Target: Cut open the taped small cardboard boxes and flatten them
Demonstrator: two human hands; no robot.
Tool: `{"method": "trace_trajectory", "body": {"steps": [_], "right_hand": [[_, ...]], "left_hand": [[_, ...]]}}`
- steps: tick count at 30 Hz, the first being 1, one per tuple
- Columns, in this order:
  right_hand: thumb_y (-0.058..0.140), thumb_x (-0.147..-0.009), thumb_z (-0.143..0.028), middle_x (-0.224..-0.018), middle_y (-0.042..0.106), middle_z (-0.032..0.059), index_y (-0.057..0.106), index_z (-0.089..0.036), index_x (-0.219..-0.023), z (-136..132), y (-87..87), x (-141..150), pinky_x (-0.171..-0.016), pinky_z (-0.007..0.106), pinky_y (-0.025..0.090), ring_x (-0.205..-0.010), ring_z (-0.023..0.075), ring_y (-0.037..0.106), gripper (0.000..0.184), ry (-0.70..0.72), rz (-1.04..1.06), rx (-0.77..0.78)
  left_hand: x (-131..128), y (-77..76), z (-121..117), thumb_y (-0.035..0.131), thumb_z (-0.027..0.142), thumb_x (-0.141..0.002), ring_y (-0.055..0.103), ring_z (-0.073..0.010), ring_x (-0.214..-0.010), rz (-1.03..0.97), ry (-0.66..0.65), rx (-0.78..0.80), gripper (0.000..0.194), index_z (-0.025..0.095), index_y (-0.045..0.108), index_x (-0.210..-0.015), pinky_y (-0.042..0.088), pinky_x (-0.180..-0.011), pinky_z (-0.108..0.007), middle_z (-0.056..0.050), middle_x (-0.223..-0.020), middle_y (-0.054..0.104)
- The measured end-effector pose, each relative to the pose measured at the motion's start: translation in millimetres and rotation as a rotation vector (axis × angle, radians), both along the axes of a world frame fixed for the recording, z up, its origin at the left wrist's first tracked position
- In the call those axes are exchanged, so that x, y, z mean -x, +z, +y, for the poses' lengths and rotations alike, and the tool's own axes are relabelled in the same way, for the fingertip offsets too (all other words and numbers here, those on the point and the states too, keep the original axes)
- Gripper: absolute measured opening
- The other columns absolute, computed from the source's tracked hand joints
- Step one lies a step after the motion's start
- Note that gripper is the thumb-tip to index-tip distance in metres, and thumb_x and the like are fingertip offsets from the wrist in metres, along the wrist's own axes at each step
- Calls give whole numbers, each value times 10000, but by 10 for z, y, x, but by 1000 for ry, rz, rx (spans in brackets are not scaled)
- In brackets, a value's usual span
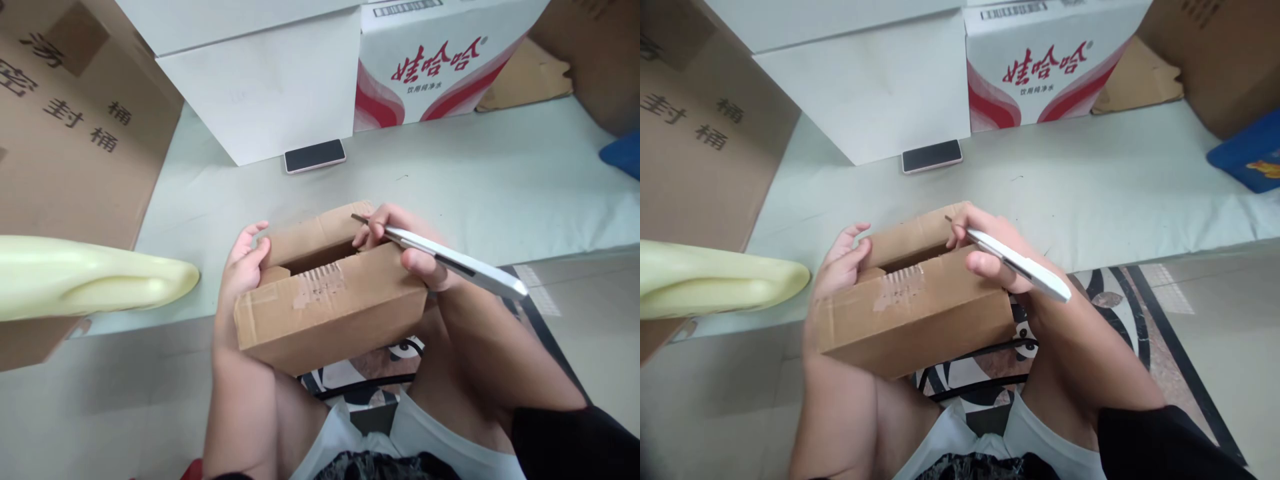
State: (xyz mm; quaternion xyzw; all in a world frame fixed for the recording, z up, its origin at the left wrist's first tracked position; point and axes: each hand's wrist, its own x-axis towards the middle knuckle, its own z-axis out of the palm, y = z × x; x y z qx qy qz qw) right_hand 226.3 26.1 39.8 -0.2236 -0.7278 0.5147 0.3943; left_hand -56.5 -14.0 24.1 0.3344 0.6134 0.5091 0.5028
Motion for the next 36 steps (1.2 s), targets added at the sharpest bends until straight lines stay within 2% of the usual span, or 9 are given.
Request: {"method": "trace_trajectory", "body": {"steps": [7, 9, 12, 16, 20, 24, 30, 33, 36], "right_hand": [[622, -882, -668, -769, 521, -11, 434, -284, -965, 69, -111, 31, -712, 351, 465, -789, 204, 565, 436, -429, -28, 42], [661, -872, -635, -758, 510, -18, 432, -286, -958, 109, -160, 25, -688, 343, 448, -743, 189, 529, 426, -496, 63, 40], [722, -839, -583, -765, 515, -29, 432, -290, -962, 163, -230, 16, -646, 329, 424, -682, 167, 494, 430, -568, 159, 53], [716, -827, -451, -735, 495, -43, 422, -294, -956, 261, -327, 25, -605, 319, 399, -624, 155, 466, 357, -735, 200, 52], [628, -821, -320, -618, 407, -82, 369, -292, -920, 393, -390, -7, -568, 310, 376, -530, 146, 418, 278, -981, 269, 116], [591, -844, -326, -623, 469, -77, 352, -293, -930, 412, -376, -80, -579, 319, 415, -562, 165, 512, 256, -1001, 278, 202], [586, -910, -426, -959, 715, 3, 370, -291, -1005, 407, -399, -104, -941, 414, 504, -1022, 201, 717, 272, -1010, 267, 76], [636, -881, -441, -1046, 742, 9, 365, -303, -1026, 428, -425, -138, -1002, 451, 512, -1084, 214, 733, 338, -833, 253, 187], [724, -833, -510, -1197, 733, 51, 372, -308, -1031, 405, -427, -150, -1103, 509, 482, -1250, 258, 687, 451, -540, 139, 202]], "left_hand": [[-111, 32, -22, 791, 350, -732, 713, -289, -1141, -116, -39, 1, 245, 223, 651, -887, 606, -861, -364, -77, -1326, 715], [-140, 49, -69, 758, 481, -769, 646, -348, -1285, -207, -86, 5, 418, 231, 713, -1102, 563, -1012, -459, -95, -1398, 680], [-221, 81, -171, 586, 723, -833, 632, -396, -1310, -422, -214, 72, 825, 270, 508, -1518, 488, -1099, -604, -117, -1378, 687], [-256, 42, -257, 468, 893, -781, 576, -432, -1369, -551, -325, -17, 992, 261, 484, -1545, 465, -1121, -626, -139, -1464, 625], [-119, -70, -232, 796, 795, -589, 593, -448, -1331, -362, -380, -171, 1133, 263, 478, -1538, 513, -1084, -571, -161, -1444, 625], [-50, -80, -185, 971, 388, -497, 670, -387, -1220, -142, -250, -189, 1113, 275, 508, -1503, 573, -1006, -472, -117, -1270, 708], [-123, 81, -111, 809, 353, -509, 738, -264, -841, -297, 262, -153, 517, 199, 763, -1001, 615, -686, -323, -62, -955, 785], [-51, 104, -57, 652, 409, -597, 699, -206, -706, -324, 491, -151, 332, 177, 726, -822, 571, -589, -279, -39, -788, 760], [47, 40, 12, 577, 433, -639, 698, -206, -727, -327, 542, -215, 318, 180, 690, -796, 562, -610, -280, -29, -763, 744]]}}
